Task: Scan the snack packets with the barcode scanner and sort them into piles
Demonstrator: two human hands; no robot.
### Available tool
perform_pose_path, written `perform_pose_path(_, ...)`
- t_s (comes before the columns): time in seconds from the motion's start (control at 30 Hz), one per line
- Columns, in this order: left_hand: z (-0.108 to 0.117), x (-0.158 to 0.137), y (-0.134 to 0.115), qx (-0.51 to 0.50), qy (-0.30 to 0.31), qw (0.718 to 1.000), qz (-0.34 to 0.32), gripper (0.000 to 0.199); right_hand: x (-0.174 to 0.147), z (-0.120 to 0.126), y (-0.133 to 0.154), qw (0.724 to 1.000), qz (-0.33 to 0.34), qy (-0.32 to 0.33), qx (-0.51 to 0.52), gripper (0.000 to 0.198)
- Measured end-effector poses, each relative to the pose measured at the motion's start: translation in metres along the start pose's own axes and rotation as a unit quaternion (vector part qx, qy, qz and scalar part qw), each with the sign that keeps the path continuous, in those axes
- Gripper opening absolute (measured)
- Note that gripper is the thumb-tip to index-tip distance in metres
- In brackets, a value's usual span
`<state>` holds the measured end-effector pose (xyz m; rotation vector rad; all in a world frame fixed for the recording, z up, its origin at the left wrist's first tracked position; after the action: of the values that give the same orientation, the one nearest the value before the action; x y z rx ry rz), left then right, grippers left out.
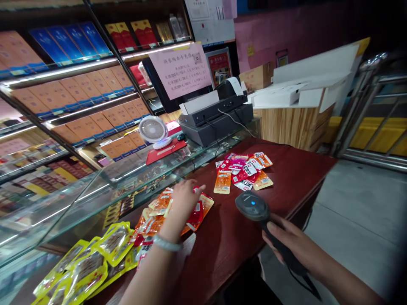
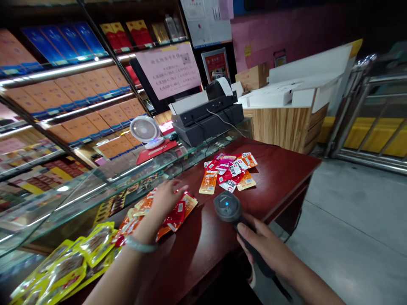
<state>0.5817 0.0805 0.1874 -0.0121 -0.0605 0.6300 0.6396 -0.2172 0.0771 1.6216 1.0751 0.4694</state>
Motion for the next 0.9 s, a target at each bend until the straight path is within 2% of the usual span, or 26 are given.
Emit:
perform_pose_path(0.1, -0.036, 0.033, -0.041, -0.015, 0.059, 0.998, 0.008, 0.057, 0.0, -0.004, 0.001, 1.0, 0.008, 0.012, 0.002, 0.07)
perform_pose_path(0.17, -0.052, 0.052, -0.055, -0.025, 0.084, 0.996, 0.035, 0.06, -0.002, -0.006, 0.0, 1.0, 0.014, 0.017, -0.003, 0.072)
perform_pose_path(0.27, -0.064, 0.073, -0.06, -0.063, 0.115, 0.99, 0.053, 0.056, -0.006, -0.005, -0.004, 1.0, 0.019, 0.015, -0.005, 0.07)
perform_pose_path(0.37, -0.072, 0.079, -0.055, -0.139, 0.148, 0.979, 0.03, 0.049, -0.009, -0.002, -0.008, 1.0, 0.016, 0.006, -0.012, 0.069)
perform_pose_path(0.47, -0.076, 0.072, -0.048, -0.281, 0.135, 0.95, -0.011, 0.046, -0.01, -0.003, -0.005, 0.999, 0.019, -0.004, -0.034, 0.07)
perform_pose_path(0.6, -0.078, 0.051, -0.036, -0.445, 0.119, 0.887, -0.022, 0.043, -0.006, -0.016, 0.003, 0.997, 0.026, 0.048, -0.059, 0.066)
perform_pose_path(0.77, -0.067, 0.029, -0.031, -0.523, 0.106, 0.845, -0.013, 0.041, -0.001, -0.028, 0.011, 0.995, 0.032, 0.077, -0.056, 0.066)
perform_pose_path(0.9, -0.06, 0.019, -0.033, -0.559, 0.138, 0.818, -0.003, 0.044, 0.001, -0.033, 0.012, 0.995, 0.028, 0.092, -0.041, 0.065)
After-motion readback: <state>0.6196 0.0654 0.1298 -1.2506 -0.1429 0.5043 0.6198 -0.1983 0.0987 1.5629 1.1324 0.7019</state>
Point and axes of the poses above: each hand's wrist, its own x-axis towards the middle knuckle, its own z-axis out of the back of the hand, y = z × x, the point moved 5 cm from there along x, towards the middle knuckle, and after that the axes turned 9 degrees about y, right-handed, at the moved point
